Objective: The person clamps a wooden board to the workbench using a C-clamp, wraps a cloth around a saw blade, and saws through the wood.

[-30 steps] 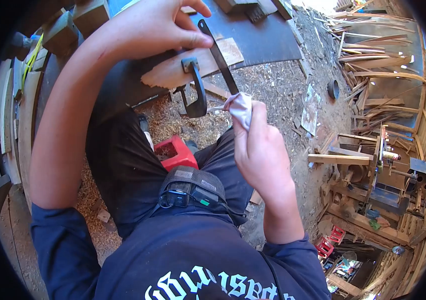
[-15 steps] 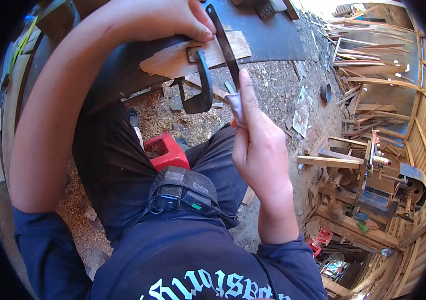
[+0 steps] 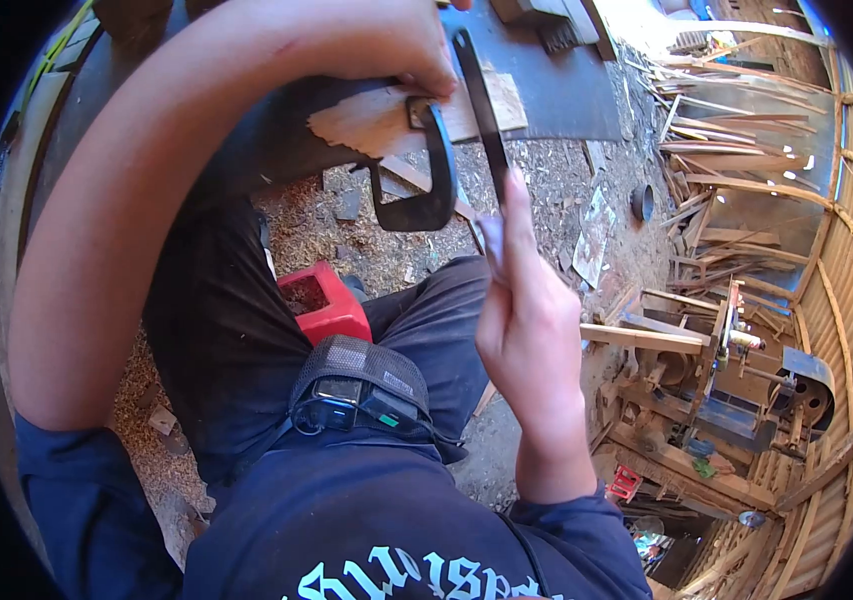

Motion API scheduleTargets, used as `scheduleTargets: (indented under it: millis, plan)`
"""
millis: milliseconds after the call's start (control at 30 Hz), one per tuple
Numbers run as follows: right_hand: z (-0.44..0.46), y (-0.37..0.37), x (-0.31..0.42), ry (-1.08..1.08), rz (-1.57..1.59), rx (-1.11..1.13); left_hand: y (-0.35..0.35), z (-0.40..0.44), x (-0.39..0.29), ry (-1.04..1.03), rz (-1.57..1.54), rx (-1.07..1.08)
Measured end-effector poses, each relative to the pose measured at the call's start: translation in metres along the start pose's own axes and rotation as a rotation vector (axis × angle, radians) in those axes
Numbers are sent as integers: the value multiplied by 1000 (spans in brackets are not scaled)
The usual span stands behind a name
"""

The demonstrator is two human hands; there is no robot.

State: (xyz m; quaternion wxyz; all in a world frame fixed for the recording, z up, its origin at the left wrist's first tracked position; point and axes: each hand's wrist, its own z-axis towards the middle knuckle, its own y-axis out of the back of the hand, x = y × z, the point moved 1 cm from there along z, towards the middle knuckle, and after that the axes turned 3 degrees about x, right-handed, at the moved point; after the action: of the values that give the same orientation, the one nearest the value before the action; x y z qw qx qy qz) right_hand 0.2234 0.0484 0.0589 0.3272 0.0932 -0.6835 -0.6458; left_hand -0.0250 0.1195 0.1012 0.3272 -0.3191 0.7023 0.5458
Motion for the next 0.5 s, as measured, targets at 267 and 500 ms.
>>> scheduleTargets:
  millis: [267, 500]
  plan:
    - [23, 7, 8, -13, -55, 74, 2, -1, 18, -146, -32, 18]
    - [24, 3, 2, 45, -62, 49, -14, -11, 20, -251, 136, -201]
